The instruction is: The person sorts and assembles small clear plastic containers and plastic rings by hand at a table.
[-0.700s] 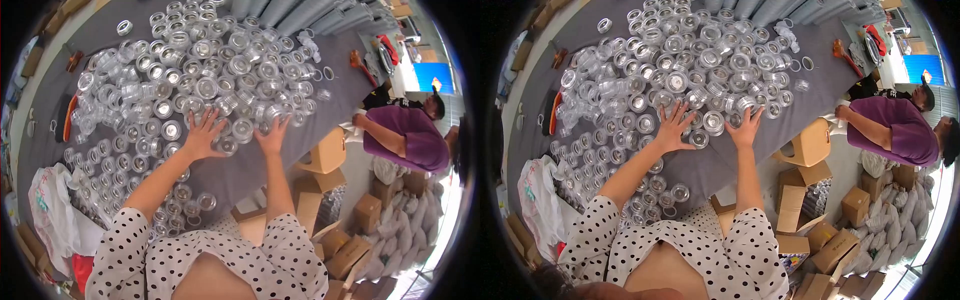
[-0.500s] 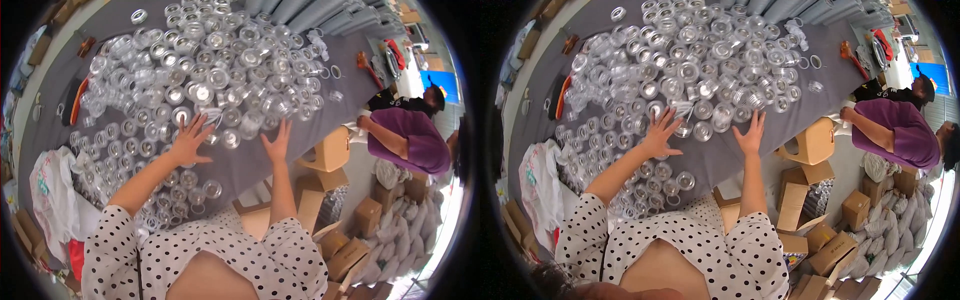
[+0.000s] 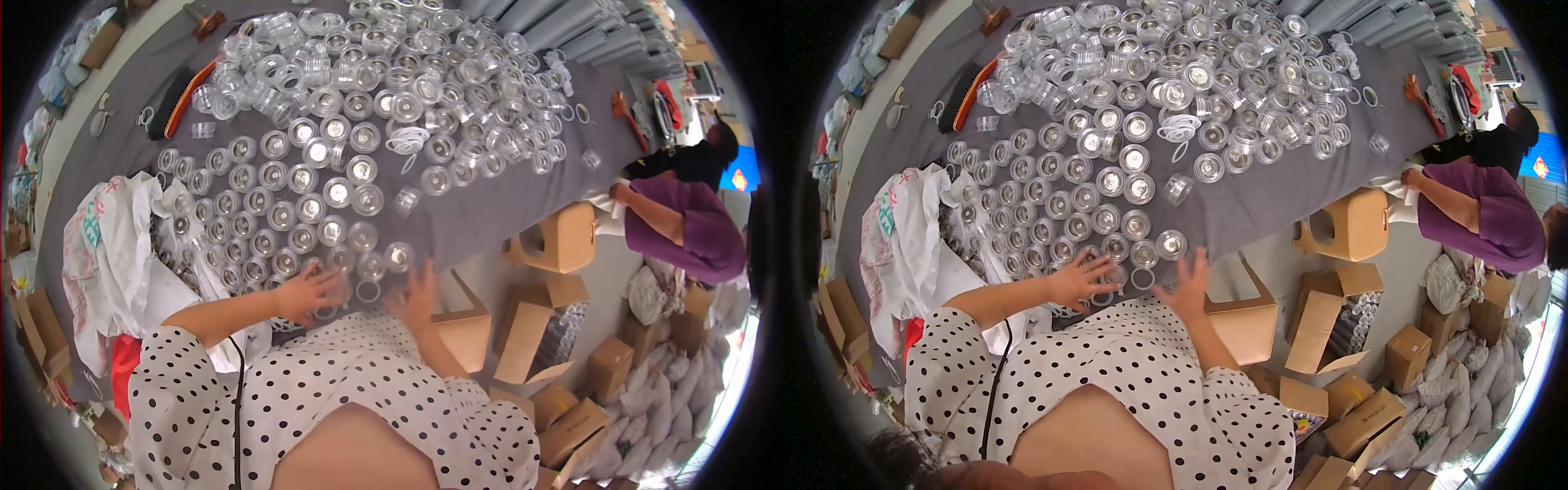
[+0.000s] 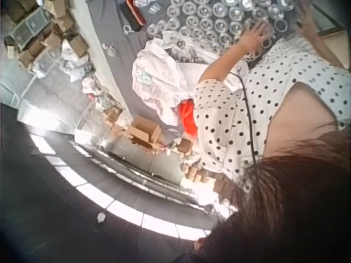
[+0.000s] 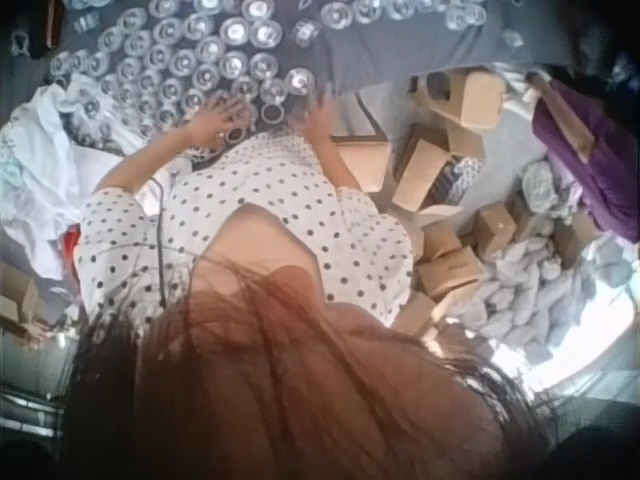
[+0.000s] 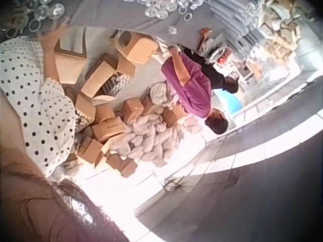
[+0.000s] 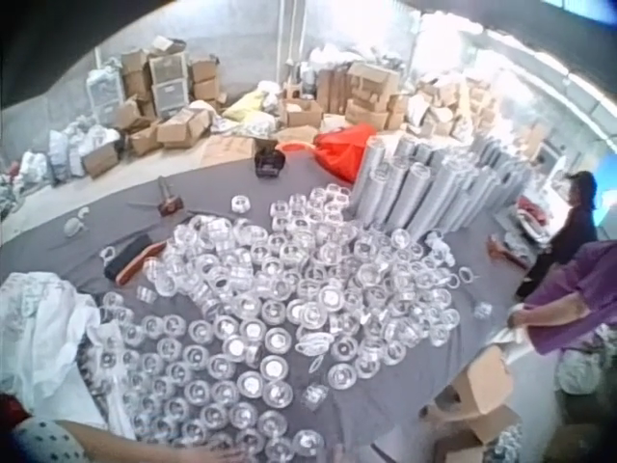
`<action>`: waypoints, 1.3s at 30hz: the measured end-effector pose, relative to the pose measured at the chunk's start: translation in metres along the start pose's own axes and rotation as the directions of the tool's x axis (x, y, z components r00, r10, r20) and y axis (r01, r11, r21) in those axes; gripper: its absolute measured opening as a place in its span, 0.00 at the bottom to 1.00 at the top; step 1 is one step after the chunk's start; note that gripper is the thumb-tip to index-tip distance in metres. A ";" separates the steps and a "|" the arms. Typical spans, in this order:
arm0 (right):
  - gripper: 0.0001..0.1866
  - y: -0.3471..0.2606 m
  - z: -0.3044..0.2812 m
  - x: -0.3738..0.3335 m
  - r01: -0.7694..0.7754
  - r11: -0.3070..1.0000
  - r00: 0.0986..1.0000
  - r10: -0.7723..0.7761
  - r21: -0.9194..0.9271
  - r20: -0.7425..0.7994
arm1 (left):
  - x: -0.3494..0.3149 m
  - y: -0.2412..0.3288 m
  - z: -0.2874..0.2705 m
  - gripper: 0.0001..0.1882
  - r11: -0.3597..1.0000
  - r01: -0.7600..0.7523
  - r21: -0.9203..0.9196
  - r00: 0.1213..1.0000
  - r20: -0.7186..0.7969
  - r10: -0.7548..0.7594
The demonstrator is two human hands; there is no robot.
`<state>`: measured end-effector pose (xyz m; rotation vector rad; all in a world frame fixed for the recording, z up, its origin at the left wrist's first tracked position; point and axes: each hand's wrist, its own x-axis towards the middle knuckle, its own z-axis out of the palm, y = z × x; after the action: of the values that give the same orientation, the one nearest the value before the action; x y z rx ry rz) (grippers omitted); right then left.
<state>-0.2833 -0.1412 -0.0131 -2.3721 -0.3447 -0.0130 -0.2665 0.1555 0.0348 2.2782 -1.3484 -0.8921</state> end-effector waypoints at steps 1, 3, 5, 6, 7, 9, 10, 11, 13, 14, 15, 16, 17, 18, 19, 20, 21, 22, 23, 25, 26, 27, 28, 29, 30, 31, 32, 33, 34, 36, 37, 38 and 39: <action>0.48 -0.011 0.008 -0.016 -0.002 1.000 0.994 0.002 -0.002 0.108 | -0.003 0.006 0.001 0.46 1.000 -0.022 -0.020 0.998 0.055 0.023; 0.48 -0.028 0.019 -0.036 -0.006 1.000 0.979 0.011 -0.023 0.202 | -0.011 0.012 0.019 0.46 0.998 -0.056 0.034 0.998 0.026 0.055; 0.46 -0.044 0.029 -0.047 -0.012 0.997 0.944 0.035 -0.070 0.327 | -0.021 0.017 0.043 0.44 0.990 -0.091 0.112 0.994 -0.058 0.098; 0.46 -0.051 0.034 -0.049 -0.014 0.997 0.946 0.037 -0.075 0.322 | -0.025 0.017 0.056 0.44 0.989 -0.097 0.116 0.993 -0.059 0.104; 0.46 -0.058 0.038 -0.048 -0.017 0.994 0.936 0.053 -0.106 0.348 | -0.029 0.016 0.068 0.44 0.982 -0.082 0.168 0.988 -0.114 0.102; 0.45 -0.067 0.047 -0.048 -0.021 0.990 0.926 0.071 -0.139 0.371 | -0.031 0.007 0.084 0.43 0.973 -0.067 0.221 0.980 -0.168 0.106; 0.44 -0.068 0.052 -0.048 -0.005 0.987 0.921 0.068 -0.162 0.384 | -0.031 0.000 0.090 0.43 0.984 -0.081 0.159 0.976 -0.186 0.110; 0.44 -0.069 0.057 -0.049 0.012 0.983 0.915 0.063 -0.183 0.399 | -0.032 -0.005 0.096 0.43 0.991 -0.094 0.097 0.972 -0.204 0.112; 0.43 -0.064 0.069 -0.047 0.008 0.977 0.931 0.069 -0.211 0.357 | -0.027 -0.005 0.090 0.42 0.979 -0.024 0.205 0.978 -0.200 0.066; 0.43 -0.061 0.073 -0.045 0.005 0.971 0.946 0.073 -0.238 0.317 | -0.022 -0.005 0.087 0.42 0.950 0.047 0.309 0.979 -0.201 0.017; 0.43 -0.058 0.076 -0.040 0.009 0.972 0.945 0.069 -0.236 0.320 | -0.019 -0.003 0.074 0.34 0.969 0.074 0.237 0.991 -0.127 -0.044; 0.43 -0.056 0.077 -0.032 0.001 0.969 0.969 0.060 -0.247 0.239 | -0.014 -0.005 0.070 0.34 0.969 0.075 0.236 0.991 -0.129 -0.045; 0.44 -0.054 0.077 -0.023 -0.007 0.966 0.987 0.049 -0.257 0.156 | -0.009 -0.006 0.066 0.34 0.962 0.086 0.259 0.988 -0.144 -0.050; 0.44 -0.052 0.076 -0.014 0.001 0.967 0.986 0.041 -0.255 0.159 | -0.007 -0.009 0.062 0.34 0.954 0.104 0.281 0.985 -0.159 -0.060; 0.43 -0.050 0.072 -0.003 0.013 0.966 0.987 0.028 -0.260 0.156 | 0.000 -0.014 0.062 0.34 0.917 0.131 0.377 0.977 -0.206 -0.055; 0.43 -0.048 0.067 0.007 0.026 0.964 0.988 0.015 -0.265 0.152 | 0.003 -0.019 0.061 0.34 0.916 0.140 0.376 0.975 -0.212 -0.062; 0.42 -0.045 0.060 0.016 0.028 0.963 0.988 0.014 -0.268 0.153 | 0.010 -0.023 0.055 0.34 0.919 0.147 0.366 0.968 -0.245 -0.057; 0.42 -0.037 0.058 0.023 0.030 0.962 0.988 0.012 -0.272 0.152 | 0.016 -0.025 0.049 0.34 0.922 0.153 0.356 0.959 -0.278 -0.052; 0.42 -0.028 0.057 0.030 0.052 0.948 0.985 0.003 -0.314 0.172 | 0.022 -0.026 0.044 0.32 0.955 0.128 0.267 0.939 -0.343 -0.030; 0.40 -0.018 0.050 0.050 0.070 0.944 0.977 0.001 -0.322 0.214 | 0.035 -0.031 0.033 0.32 0.952 0.165 0.258 0.929 -0.364 -0.062; 0.40 -0.012 0.048 0.061 0.073 0.944 0.977 -0.002 -0.323 0.215 | 0.042 -0.035 0.027 0.31 0.948 0.198 0.248 0.920 -0.380 -0.093; 0.40 -0.006 0.047 0.073 0.135 0.941 0.977 -0.073 -0.312 0.203 | 0.048 -0.040 0.023 0.31 0.948 0.200 0.247 0.920 -0.380 -0.096; 0.40 -0.001 0.043 0.085 0.195 0.932 0.972 -0.142 -0.304 0.189 | 0.054 -0.045 0.017 0.31 0.934 0.225 0.279 0.910 -0.402 -0.100; 0.40 0.004 0.038 0.095 0.201 0.930 0.968 -0.141 -0.308 0.207 | 0.060 -0.050 0.010 0.30 0.917 0.250 0.310 0.900 -0.425 -0.102; 0.40 0.008 0.034 0.103 0.200 0.930 0.968 -0.139 -0.307 0.211 | 0.064 -0.053 0.005 0.30 0.900 0.276 0.337 0.889 -0.445 -0.106; 0.39 0.012 0.030 0.110 0.212 0.924 0.964 -0.143 -0.318 0.226 | 0.070 -0.054 0.001 0.30 0.886 0.290 0.362 0.883 -0.458 -0.102; 0.39 0.014 0.025 0.113 0.222 0.918 0.959 -0.146 -0.329 0.241 | 0.072 -0.051 -0.002 0.30 0.888 0.288 0.359 0.883 -0.457 -0.102; 0.32 0.008 0.022 0.116 0.236 0.931 0.962 -0.182 -0.280 0.204 | 0.072 -0.050 -0.004 0.31 0.909 0.291 0.300 0.890 -0.433 -0.142; 0.32 0.013 0.019 0.112 0.231 0.930 0.963 -0.177 -0.284 0.204 | 0.075 -0.045 -0.015 0.31 0.929 0.279 0.244 0.900 -0.405 -0.164; 0.27 0.018 0.012 0.098 0.221 0.971 0.960 -0.201 -0.087 0.196 | 0.072 -0.035 -0.022 0.34 0.944 0.266 0.195 0.928 -0.315 -0.196; 0.24 0.015 0.008 0.091 0.265 0.961 0.962 -0.258 -0.081 0.084 | 0.065 -0.033 -0.015 0.35 0.958 0.209 0.194 0.933 -0.335 -0.135; 0.24 0.014 0.001 0.084 0.269 0.960 0.961 -0.262 -0.081 0.085 | 0.059 -0.031 -0.006 0.37 0.969 0.150 0.195 0.933 -0.354 -0.073; 0.25 0.013 -0.007 0.078 0.237 0.961 0.971 -0.232 -0.146 0.049 | 0.054 -0.029 0.006 0.39 0.968 0.104 0.229 0.934 -0.357 -0.016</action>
<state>-0.2037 -0.1363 -0.0084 -2.4682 -0.6599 -0.1171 -0.2328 0.1225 -0.0048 2.5225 -1.2873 -0.3166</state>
